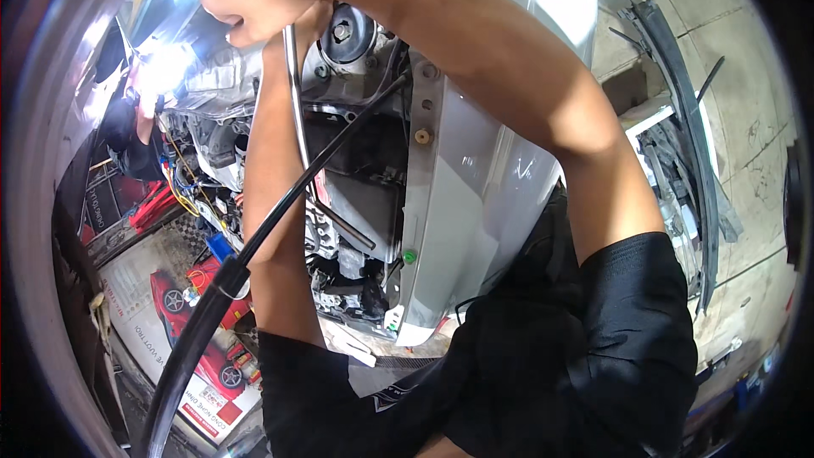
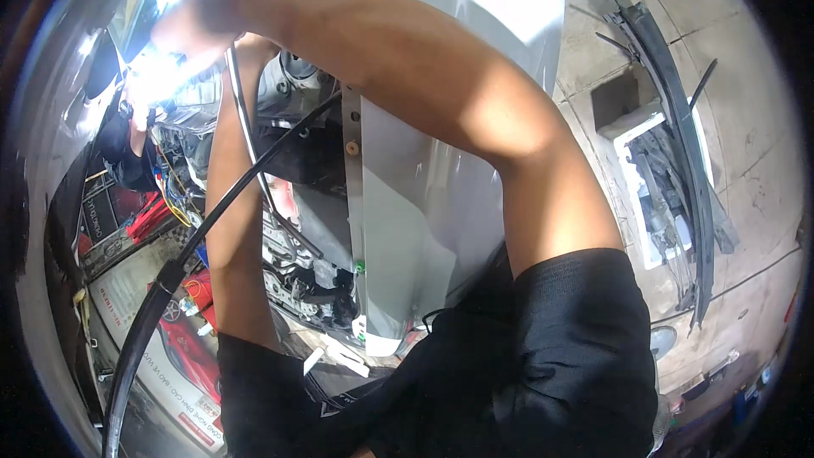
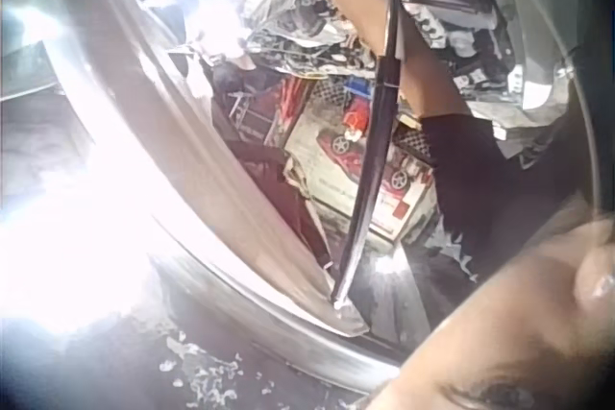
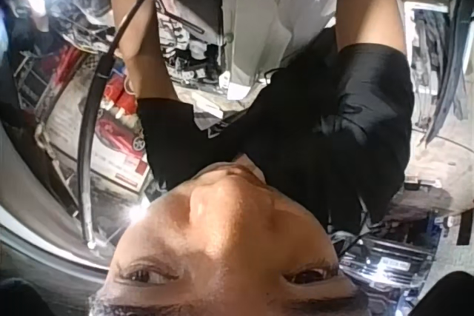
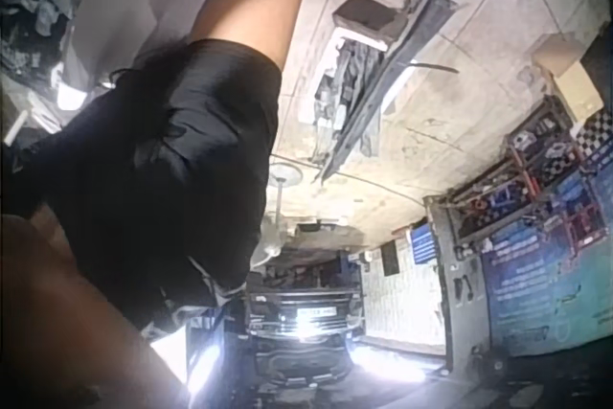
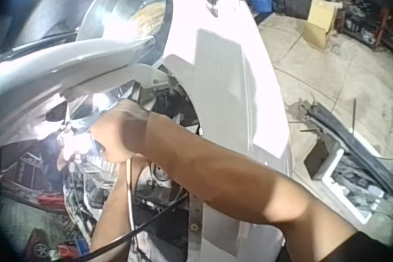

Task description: The person unfastens bolts along the car's cowl area under the open hood using a socket wrench and by hand.

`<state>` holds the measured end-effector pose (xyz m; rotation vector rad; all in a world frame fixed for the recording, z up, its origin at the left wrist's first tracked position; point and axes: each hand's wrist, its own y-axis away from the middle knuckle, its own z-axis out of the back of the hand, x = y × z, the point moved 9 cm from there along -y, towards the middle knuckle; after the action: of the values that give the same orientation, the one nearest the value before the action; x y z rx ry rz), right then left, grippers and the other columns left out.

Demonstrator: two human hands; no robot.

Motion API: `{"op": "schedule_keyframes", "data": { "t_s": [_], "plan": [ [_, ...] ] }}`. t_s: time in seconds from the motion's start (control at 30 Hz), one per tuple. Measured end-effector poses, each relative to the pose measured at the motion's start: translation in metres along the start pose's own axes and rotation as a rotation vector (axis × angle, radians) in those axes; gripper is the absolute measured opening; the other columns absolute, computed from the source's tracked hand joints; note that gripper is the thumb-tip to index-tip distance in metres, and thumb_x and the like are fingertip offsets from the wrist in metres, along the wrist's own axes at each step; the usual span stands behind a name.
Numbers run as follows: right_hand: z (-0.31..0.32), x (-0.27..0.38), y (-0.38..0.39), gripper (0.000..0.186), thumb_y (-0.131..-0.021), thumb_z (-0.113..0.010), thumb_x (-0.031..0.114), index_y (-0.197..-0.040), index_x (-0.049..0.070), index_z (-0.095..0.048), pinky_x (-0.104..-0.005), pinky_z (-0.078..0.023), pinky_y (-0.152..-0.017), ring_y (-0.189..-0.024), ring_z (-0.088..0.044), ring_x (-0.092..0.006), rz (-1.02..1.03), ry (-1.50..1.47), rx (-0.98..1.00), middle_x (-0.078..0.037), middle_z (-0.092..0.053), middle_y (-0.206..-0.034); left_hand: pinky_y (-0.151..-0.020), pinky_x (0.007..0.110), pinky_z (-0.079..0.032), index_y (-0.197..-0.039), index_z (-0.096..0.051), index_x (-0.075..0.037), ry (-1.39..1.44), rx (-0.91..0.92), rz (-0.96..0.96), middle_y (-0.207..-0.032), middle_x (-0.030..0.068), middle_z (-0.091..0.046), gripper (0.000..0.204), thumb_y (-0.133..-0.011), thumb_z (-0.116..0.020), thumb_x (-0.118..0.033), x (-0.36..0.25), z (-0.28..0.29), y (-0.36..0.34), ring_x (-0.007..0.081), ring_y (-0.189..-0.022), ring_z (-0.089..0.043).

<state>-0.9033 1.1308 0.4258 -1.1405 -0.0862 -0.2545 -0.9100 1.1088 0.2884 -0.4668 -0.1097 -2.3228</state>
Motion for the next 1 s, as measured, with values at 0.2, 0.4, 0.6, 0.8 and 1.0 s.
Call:
{"op": "schedule_keyframes", "data": {
  "t_s": [0.2,0.4,0.6,0.8,1.0],
  "plan": [
    [0.017,0.035,0.011,0.018,-0.082,-0.063,0.022,-0.097,0.011,-0.066,-0.0349,-0.053,-0.058,-0.071,-0.067,-0.0194,-0.258,0.119,0.475,-0.005,-0.068,-0.087,-0.085,0.035,-0.054,-0.116,-0.062,-0.006,-0.120,-0.030,0.012,-0.111,0.0086,-0.065,0.029,-0.089,-0.053,-0.013,-0.045,0.040,0.020,0.0259,-0.100,-0.065],
    [0.023,0.059,-0.020,0.023,-0.084,-0.059,0.030,-0.082,0.009,-0.069,-0.0398,-0.051,-0.062,-0.073,-0.066,-0.0200,-0.408,0.222,0.341,-0.006,-0.064,-0.073,-0.101,0.044,-0.043,-0.129,-0.056,-0.007,-0.093,0.066,-0.145,-0.128,0.0211,-0.059,0.049,-0.088,-0.061,-0.034,0.011,0.035,0.078,0.0369,-0.122,-0.054],
    [0.060,0.048,0.009,0.045,-0.087,-0.052,0.045,-0.097,0.004,-0.071,-0.0429,-0.050,-0.079,-0.088,-0.067,-0.0281,-0.366,-0.002,0.518,-0.015,-0.068,-0.092,-0.101,0.044,-0.043,-0.129,-0.056,-0.006,-0.331,0.057,-0.249,-0.128,0.0212,-0.059,0.049,-0.088,-0.061,-0.032,-0.025,0.008,0.058,0.0367,-0.122,-0.054],
    [0.060,0.070,-0.001,0.062,-0.089,-0.047,0.055,-0.105,-0.001,-0.071,-0.0454,-0.049,-0.090,-0.097,-0.068,-0.0335,-0.335,-0.078,0.619,-0.022,-0.070,-0.101,-0.102,0.043,-0.043,-0.129,-0.056,-0.006,-0.685,0.093,-0.331,-0.127,0.0212,-0.059,0.048,-0.089,-0.061,-0.031,-0.040,0.012,0.062,0.0365,-0.122,-0.054],
    [0.073,0.069,0.001,0.058,-0.087,-0.051,0.051,-0.104,0.000,-0.071,-0.0458,-0.050,-0.088,-0.097,-0.068,-0.0323,-0.352,-0.143,0.542,-0.021,-0.070,-0.102,-0.102,0.043,-0.043,-0.129,-0.056,-0.005,-1.060,0.111,-0.399,-0.127,0.0212,-0.059,0.048,-0.089,-0.061,-0.030,-0.039,0.022,0.059,0.0363,-0.122,-0.054]
  ]
}}
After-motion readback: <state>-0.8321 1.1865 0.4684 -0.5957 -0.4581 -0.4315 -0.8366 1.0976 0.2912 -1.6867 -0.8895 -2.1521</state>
